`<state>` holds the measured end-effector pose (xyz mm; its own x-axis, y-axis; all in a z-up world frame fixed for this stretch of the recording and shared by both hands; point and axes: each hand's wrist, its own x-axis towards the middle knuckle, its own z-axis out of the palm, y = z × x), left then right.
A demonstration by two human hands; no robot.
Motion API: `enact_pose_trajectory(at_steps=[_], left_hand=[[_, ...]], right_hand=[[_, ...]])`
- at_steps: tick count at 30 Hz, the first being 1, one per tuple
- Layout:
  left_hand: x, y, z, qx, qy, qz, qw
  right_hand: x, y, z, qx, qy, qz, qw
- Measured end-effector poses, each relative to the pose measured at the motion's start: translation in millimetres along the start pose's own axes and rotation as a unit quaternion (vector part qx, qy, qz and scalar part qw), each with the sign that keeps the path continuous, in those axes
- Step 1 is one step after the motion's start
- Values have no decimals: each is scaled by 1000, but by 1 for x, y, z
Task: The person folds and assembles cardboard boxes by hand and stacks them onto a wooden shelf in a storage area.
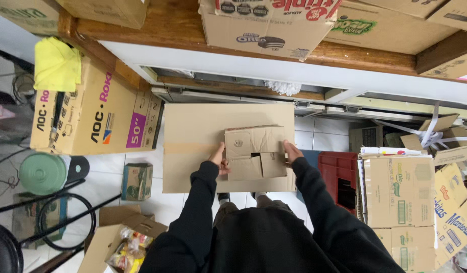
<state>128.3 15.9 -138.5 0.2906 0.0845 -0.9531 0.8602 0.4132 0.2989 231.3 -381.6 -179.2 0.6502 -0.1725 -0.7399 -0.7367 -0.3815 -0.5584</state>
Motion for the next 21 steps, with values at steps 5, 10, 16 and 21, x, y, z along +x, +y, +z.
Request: enact_pose_trajectory(at_steps=[5, 10, 16, 21], left_hand=[[-117, 39, -35, -28, -183, 64, 981], [-103, 46, -26, 1, -172, 187, 967], [-103, 73, -27, 58, -103, 264, 957], [-224, 103, -35, 81, -161, 272, 945]], right_hand=[[-92, -71, -33, 306, -93, -43, 946], [-27, 7, -52, 258, -82, -136, 953], [-10, -47, 6, 309, -110, -190, 926], [-150, -132, -15, 304, -165, -84, 935]])
